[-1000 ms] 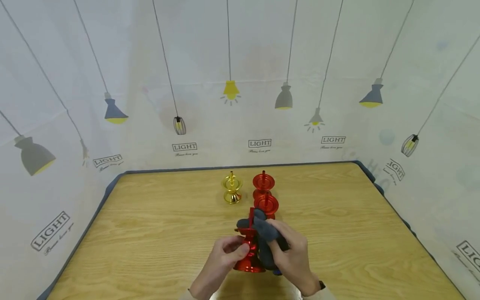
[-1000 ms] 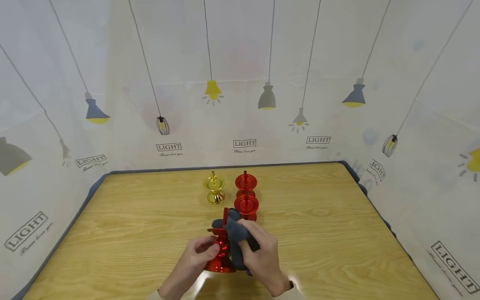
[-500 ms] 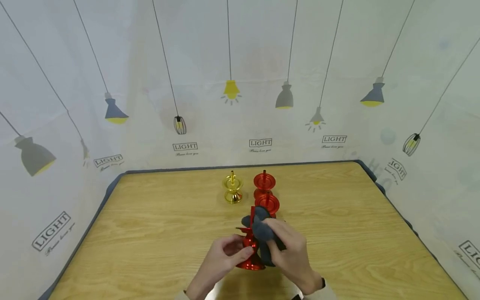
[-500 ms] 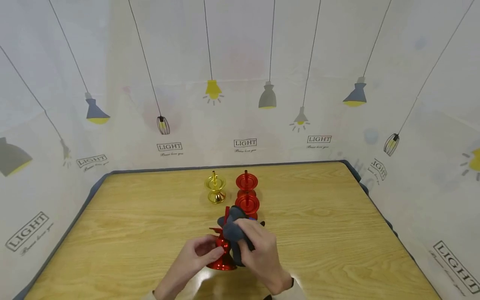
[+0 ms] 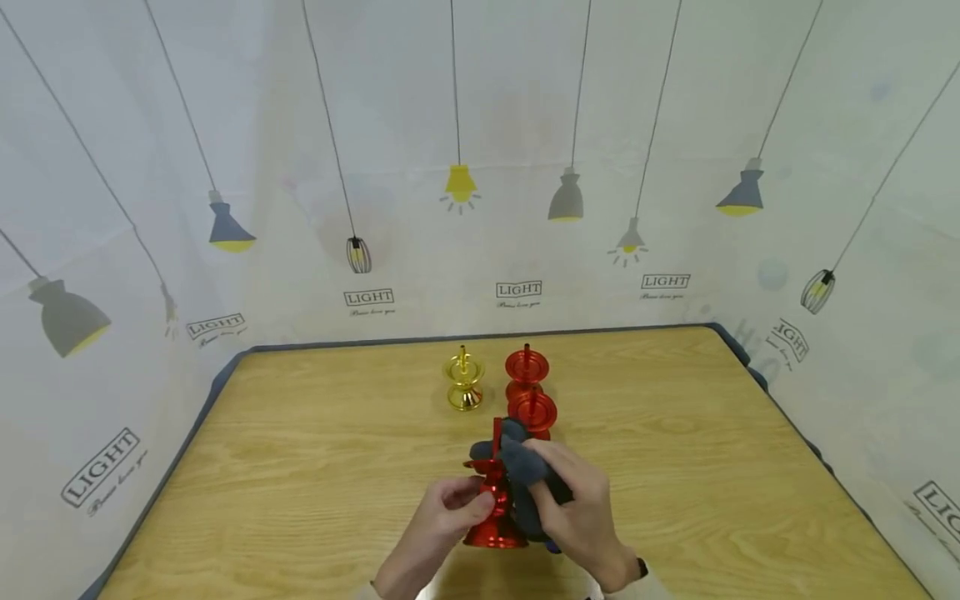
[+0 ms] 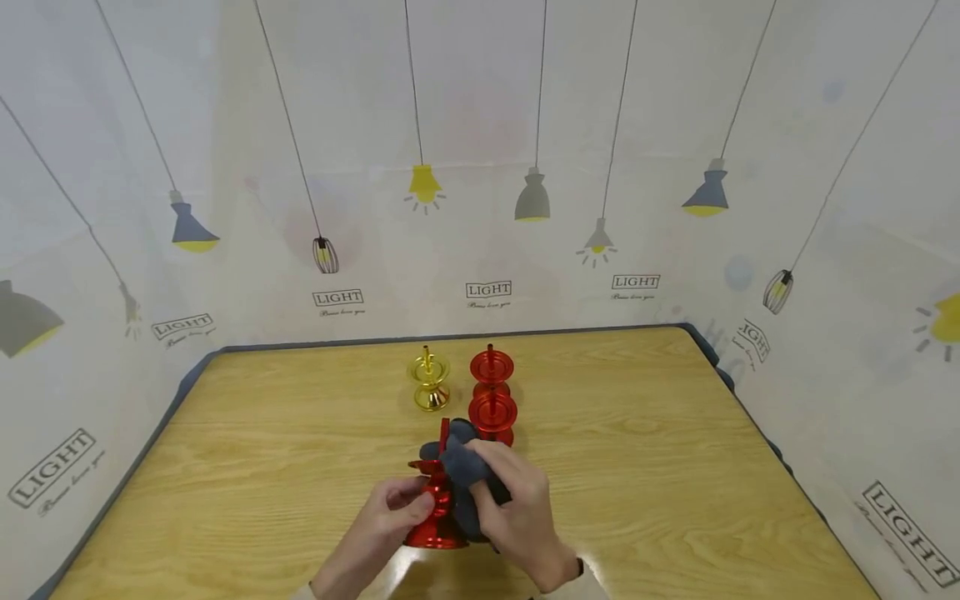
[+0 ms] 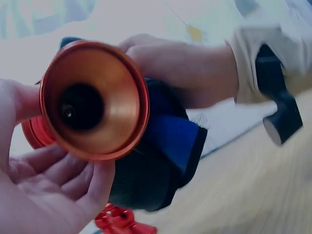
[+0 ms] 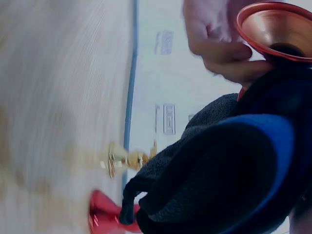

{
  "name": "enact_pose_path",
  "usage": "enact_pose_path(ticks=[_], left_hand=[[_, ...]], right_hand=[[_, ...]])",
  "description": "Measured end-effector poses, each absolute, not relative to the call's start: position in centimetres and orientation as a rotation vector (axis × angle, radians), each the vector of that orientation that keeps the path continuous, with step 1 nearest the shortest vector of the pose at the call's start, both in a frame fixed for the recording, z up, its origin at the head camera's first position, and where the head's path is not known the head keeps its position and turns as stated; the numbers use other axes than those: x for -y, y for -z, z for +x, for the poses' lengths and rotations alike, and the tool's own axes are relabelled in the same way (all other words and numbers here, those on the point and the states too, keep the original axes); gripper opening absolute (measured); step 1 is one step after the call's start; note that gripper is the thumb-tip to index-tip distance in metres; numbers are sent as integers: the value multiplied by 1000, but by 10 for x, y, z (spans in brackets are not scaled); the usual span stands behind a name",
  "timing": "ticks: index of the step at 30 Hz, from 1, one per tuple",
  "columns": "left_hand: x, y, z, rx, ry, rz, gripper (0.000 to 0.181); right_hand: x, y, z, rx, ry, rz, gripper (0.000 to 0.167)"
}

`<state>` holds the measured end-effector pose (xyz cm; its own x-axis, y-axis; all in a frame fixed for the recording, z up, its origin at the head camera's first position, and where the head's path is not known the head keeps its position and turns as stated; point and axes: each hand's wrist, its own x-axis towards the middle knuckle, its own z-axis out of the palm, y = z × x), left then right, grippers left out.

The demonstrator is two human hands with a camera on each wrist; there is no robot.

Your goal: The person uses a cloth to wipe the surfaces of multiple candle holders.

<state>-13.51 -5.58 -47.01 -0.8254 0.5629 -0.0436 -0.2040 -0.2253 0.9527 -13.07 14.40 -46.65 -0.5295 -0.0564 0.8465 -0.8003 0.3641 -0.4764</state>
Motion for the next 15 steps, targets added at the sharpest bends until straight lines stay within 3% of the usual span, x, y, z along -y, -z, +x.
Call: enact_pose_path(ticks=[4,10,13,15], left_hand=[[58,476,-135,-1239,-2115,452,29],[59,481,-136,-1177,-2092,407,34],[58,476,-135,-1486,-2089,368,38],[56,471,-134,-1750,-2051,324,42]], right_hand=[[-142,471,-130,1883,-1388,663,40],[-140,476,-130,1921,-1481,588,36],[-144,476,-132,1906,-1360,633,35],[-146,474,-134,1882,-1235,682,23]])
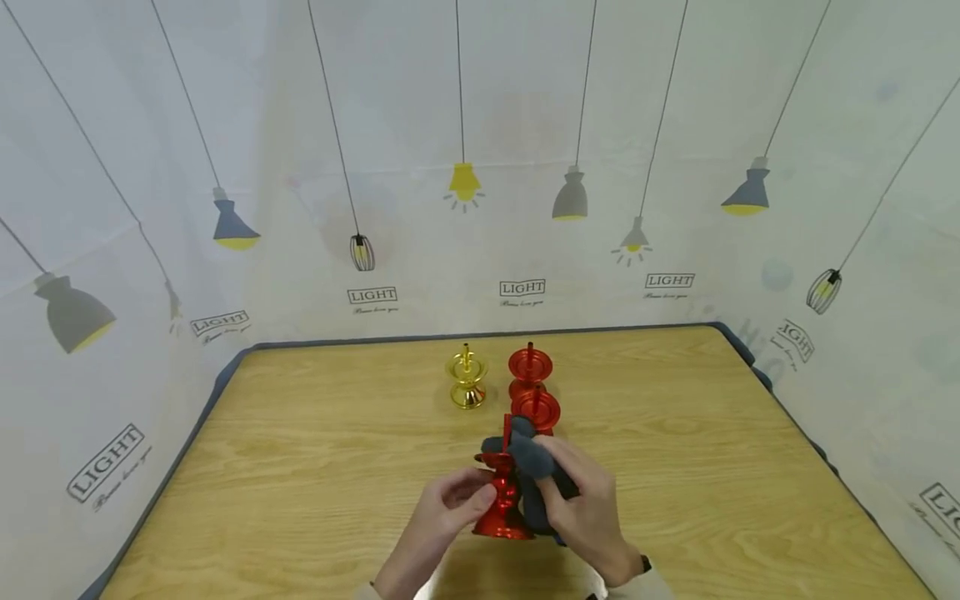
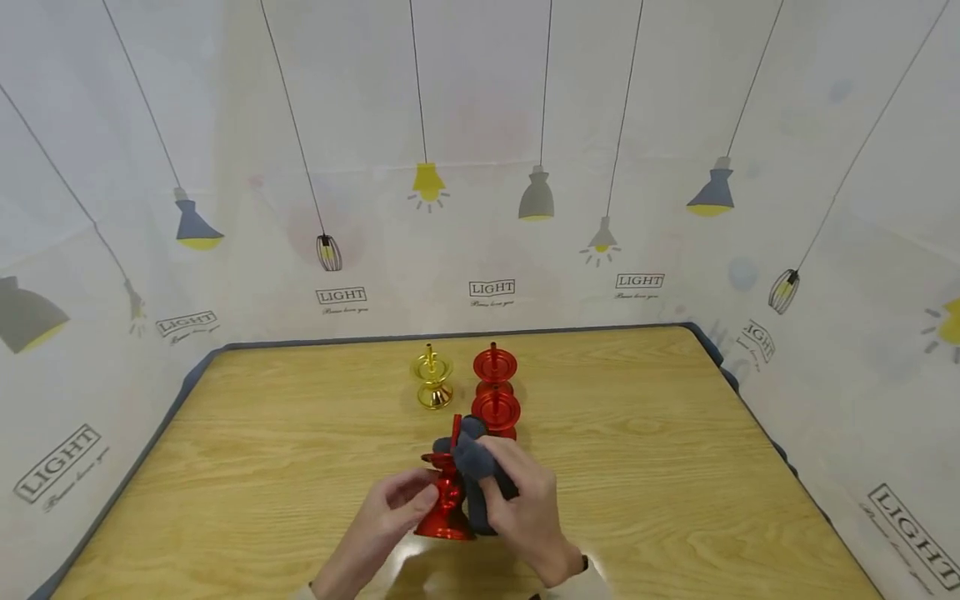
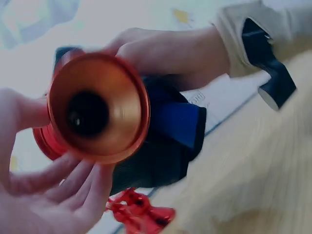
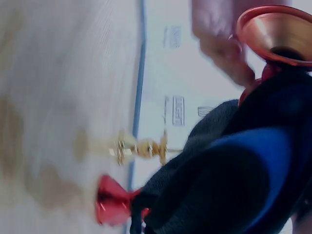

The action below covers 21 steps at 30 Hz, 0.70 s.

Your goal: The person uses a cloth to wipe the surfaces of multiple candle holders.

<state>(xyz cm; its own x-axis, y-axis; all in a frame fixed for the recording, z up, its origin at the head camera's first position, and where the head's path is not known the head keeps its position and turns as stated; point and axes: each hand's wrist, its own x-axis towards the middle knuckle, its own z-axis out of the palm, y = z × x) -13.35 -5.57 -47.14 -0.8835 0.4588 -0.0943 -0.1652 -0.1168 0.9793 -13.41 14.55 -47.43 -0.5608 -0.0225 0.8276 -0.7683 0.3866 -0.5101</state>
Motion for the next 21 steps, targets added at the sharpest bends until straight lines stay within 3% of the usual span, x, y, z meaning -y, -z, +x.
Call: enact_pose_path(ticks=[3,9,17,21], left_hand=[[48,465,-130,-2038,-1990,249,39],[43,464,-128,-2176,-1961,238,35],[61,471,-132,-1648,-2125,426,43],[66,475,-132,-1366,-2173,541,32]], right_hand=[[-146,471,-137,1831,-1065,753,16],[-139,467,-137,1757,-974,833,21],[-141,471,-133,1781,-1253,832,21],[-143,477,-132,1833,-1383,769,37]])
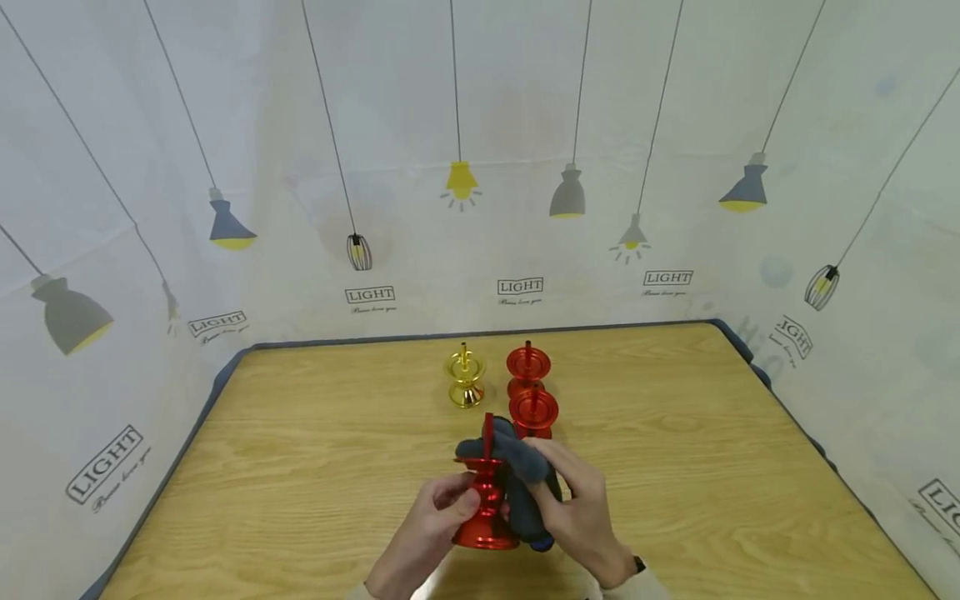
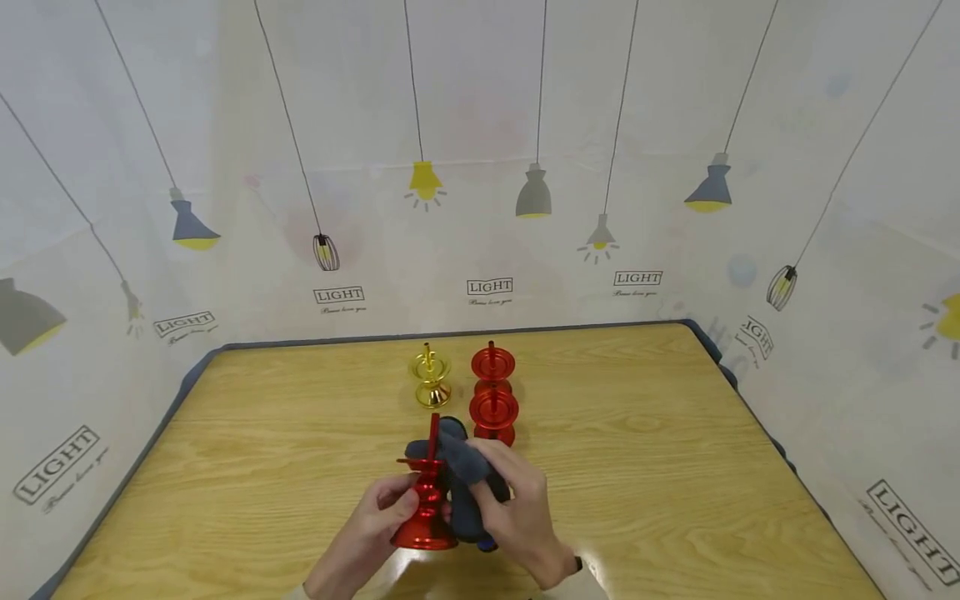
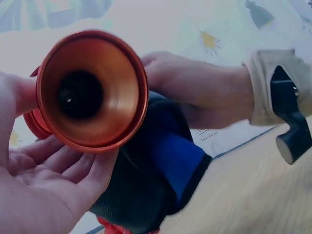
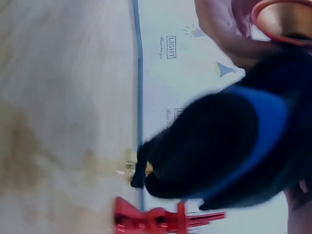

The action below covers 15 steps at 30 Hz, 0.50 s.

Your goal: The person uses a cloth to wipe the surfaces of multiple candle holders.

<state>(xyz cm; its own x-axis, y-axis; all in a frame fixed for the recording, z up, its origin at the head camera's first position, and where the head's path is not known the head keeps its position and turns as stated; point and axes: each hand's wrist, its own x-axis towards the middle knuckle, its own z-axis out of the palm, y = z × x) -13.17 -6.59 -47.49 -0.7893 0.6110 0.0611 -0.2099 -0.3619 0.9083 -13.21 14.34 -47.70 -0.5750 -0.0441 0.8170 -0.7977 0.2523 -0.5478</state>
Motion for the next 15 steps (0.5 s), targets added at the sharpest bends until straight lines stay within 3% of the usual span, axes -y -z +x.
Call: enact_pose_path(ticks=[4,9,15], left_hand=[[66,476,-131,-1387,-2212,563,33],[59,471,-131,-1866,-2280,480,34],[41,463,-130,-2247,-2304,313,22]], right_hand=[[-149,482,-129,1909,-1522,526,40],[-154,477,-121,1931,-1766,147,38],[-145,472,-110,1948,-1683,278,38]])
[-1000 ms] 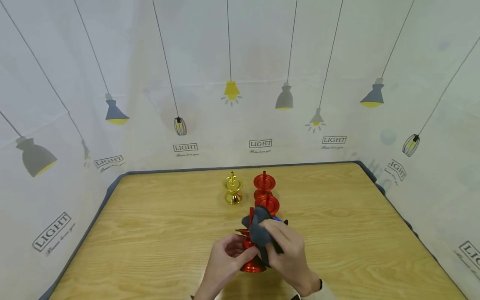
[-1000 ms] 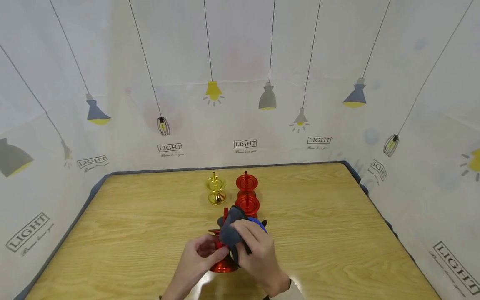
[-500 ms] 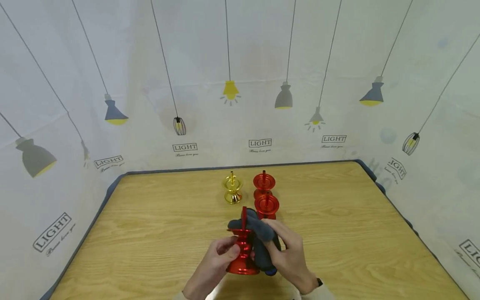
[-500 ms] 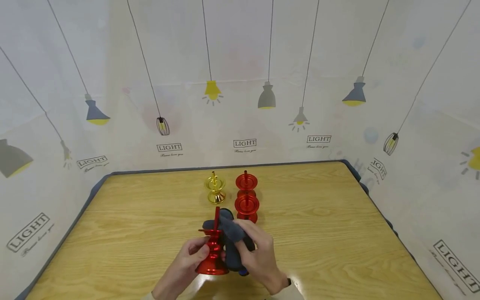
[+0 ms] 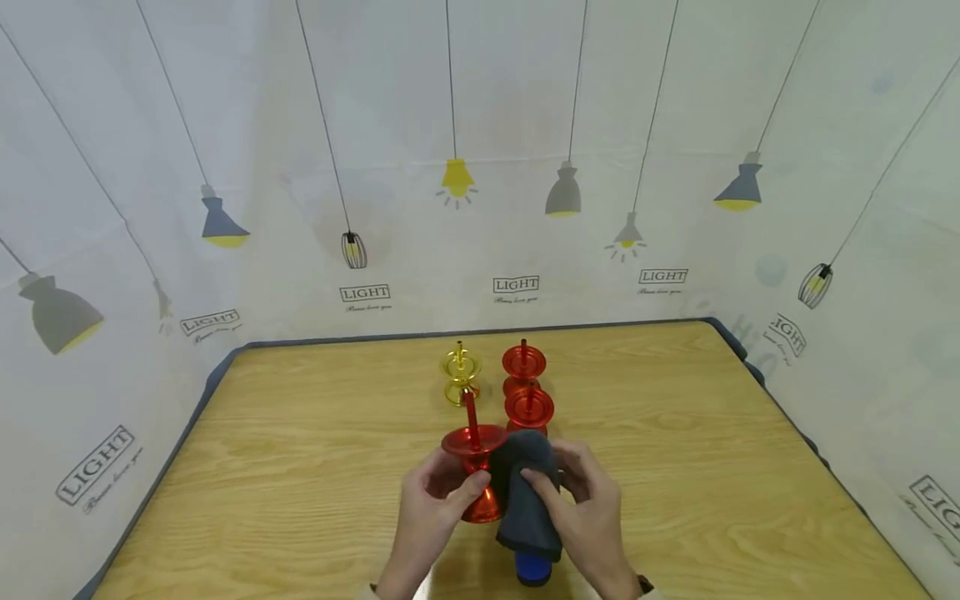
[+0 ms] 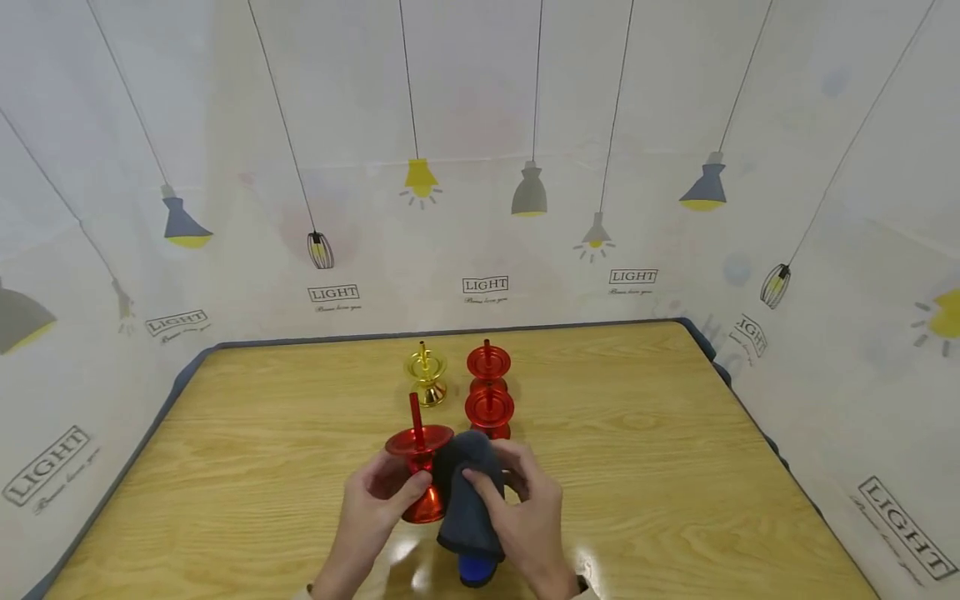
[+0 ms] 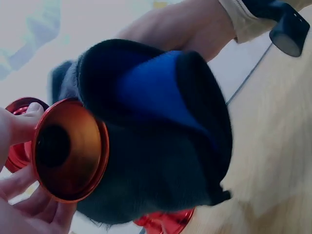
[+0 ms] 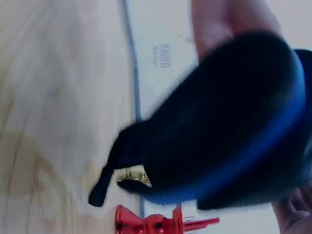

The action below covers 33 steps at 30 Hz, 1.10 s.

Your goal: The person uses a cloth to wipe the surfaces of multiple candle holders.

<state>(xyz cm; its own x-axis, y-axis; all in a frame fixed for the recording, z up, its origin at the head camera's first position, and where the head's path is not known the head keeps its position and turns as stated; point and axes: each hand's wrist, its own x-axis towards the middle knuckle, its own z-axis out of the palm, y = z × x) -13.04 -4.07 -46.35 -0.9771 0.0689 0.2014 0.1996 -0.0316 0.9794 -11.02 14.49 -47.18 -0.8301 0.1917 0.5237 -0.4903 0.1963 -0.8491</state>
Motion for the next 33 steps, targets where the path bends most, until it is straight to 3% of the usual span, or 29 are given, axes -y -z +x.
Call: enact_pose_path(ticks=[11,22,33], left_hand=[[34,458,-126,2159,2125,-135,30],[49,468,-130,2168,2320,-379,24],[55,471,-128,2177,2432,-276,31]], right_hand=[[-135,477,-104,1965,-1507,666,43],[-136,489,-109,1885,-1811,580,31],[-135,500,-116,1917,-2124,327,25]])
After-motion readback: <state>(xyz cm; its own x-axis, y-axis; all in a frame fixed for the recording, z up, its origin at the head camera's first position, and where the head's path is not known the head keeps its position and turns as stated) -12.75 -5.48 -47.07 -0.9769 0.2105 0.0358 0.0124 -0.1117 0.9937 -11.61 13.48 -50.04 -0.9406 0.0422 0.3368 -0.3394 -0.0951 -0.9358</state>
